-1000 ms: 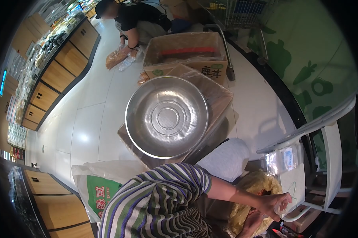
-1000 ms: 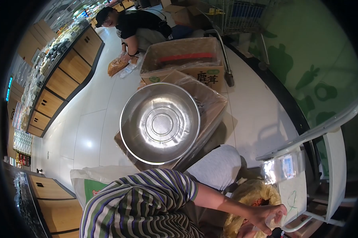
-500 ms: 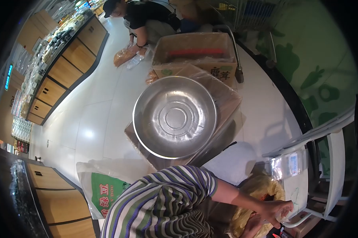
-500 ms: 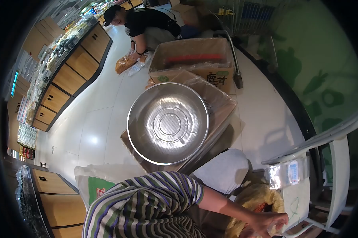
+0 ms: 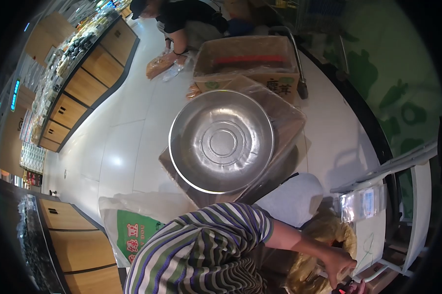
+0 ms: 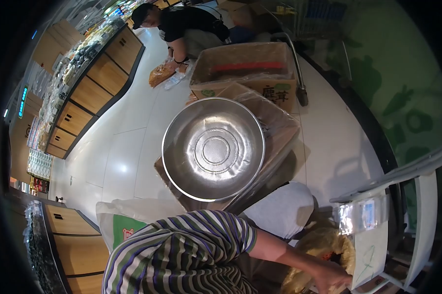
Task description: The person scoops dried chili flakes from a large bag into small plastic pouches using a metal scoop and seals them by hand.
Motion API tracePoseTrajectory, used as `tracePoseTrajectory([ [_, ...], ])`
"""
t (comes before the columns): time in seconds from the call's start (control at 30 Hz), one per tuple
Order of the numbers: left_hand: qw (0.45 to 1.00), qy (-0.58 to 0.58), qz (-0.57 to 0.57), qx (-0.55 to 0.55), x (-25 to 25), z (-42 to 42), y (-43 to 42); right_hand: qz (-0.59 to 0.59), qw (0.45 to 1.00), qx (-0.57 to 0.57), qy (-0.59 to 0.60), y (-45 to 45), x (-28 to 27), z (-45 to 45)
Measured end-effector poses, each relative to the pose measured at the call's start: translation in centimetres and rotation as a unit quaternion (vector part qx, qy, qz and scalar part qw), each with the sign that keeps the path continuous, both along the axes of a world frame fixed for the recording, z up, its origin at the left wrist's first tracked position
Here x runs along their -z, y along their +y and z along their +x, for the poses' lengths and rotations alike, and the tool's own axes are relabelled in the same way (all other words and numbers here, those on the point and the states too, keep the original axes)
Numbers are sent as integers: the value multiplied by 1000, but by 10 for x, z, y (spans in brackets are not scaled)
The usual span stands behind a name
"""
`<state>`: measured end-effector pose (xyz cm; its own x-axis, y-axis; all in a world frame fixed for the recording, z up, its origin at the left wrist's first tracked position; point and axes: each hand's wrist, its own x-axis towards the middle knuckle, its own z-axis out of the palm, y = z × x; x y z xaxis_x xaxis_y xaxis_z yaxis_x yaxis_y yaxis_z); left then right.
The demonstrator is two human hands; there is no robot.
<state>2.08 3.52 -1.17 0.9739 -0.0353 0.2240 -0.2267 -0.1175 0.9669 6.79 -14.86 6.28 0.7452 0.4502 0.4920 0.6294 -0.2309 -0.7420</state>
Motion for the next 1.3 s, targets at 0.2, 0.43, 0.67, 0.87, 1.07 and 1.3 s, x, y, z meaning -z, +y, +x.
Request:
tracePoseTrajectory([
  [0.2, 994, -52, 94, 35, 9, -4, -6, -191, 950, -223, -105, 8, -62, -15],
  [0.43, 942, -143, 302, -37, 16, -12, -12, -263, 918, -287, 82, 10, -54, -25],
  [0.67, 915, -190, 339, -109, 21, -16, -20, -305, 884, -315, 159, 17, -34, -31],
  [0.87, 931, -196, 308, -23, 23, -16, -28, -327, 864, -331, 192, 19, -23, -33],
  [1.07, 935, -239, 260, -3, 26, -20, -32, -342, 848, -344, 215, 22, -14, -35],
  [1.3, 933, -187, 308, 10, 23, -24, -24, -355, 832, -354, 237, 21, -6, -33],
])
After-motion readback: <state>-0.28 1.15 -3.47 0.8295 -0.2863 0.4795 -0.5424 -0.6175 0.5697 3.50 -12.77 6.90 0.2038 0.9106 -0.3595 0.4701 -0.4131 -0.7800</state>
